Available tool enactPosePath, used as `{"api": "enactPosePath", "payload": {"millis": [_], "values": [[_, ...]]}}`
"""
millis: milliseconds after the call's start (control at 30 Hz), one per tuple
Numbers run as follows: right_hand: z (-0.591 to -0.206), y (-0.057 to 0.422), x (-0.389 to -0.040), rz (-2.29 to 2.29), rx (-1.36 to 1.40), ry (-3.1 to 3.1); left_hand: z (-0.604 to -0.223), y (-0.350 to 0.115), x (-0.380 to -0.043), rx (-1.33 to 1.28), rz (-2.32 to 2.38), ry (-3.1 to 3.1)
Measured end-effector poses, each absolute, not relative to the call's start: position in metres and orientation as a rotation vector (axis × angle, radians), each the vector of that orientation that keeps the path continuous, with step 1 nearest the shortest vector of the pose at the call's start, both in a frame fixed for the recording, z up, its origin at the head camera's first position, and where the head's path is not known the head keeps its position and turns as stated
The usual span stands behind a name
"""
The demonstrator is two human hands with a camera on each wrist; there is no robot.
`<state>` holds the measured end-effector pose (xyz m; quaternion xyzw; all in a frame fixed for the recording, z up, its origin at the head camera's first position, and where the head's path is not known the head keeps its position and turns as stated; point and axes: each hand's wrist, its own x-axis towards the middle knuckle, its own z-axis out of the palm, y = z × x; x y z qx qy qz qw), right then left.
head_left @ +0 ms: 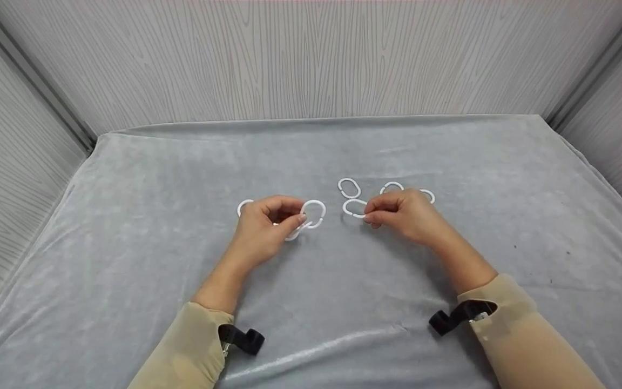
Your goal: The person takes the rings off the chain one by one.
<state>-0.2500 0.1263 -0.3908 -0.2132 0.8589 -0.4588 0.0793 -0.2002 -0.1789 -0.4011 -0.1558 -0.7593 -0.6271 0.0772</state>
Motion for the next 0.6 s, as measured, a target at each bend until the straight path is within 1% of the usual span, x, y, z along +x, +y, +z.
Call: {"api": "enactPosePath", "payload": {"millis": [333,600], "values": [[-0.3999,0.1248,-0.2512,-1.289,-0.676,2.607,-0.4012,-0.1782,-0.2002,-0.492,-1.88,-2.267],[-0.3991,0.1232,-0.2503,-1.291,-0.659,2.577,-0.4,-0.1784,-0.1993,-0.483,-1.884,-2.266]]}}
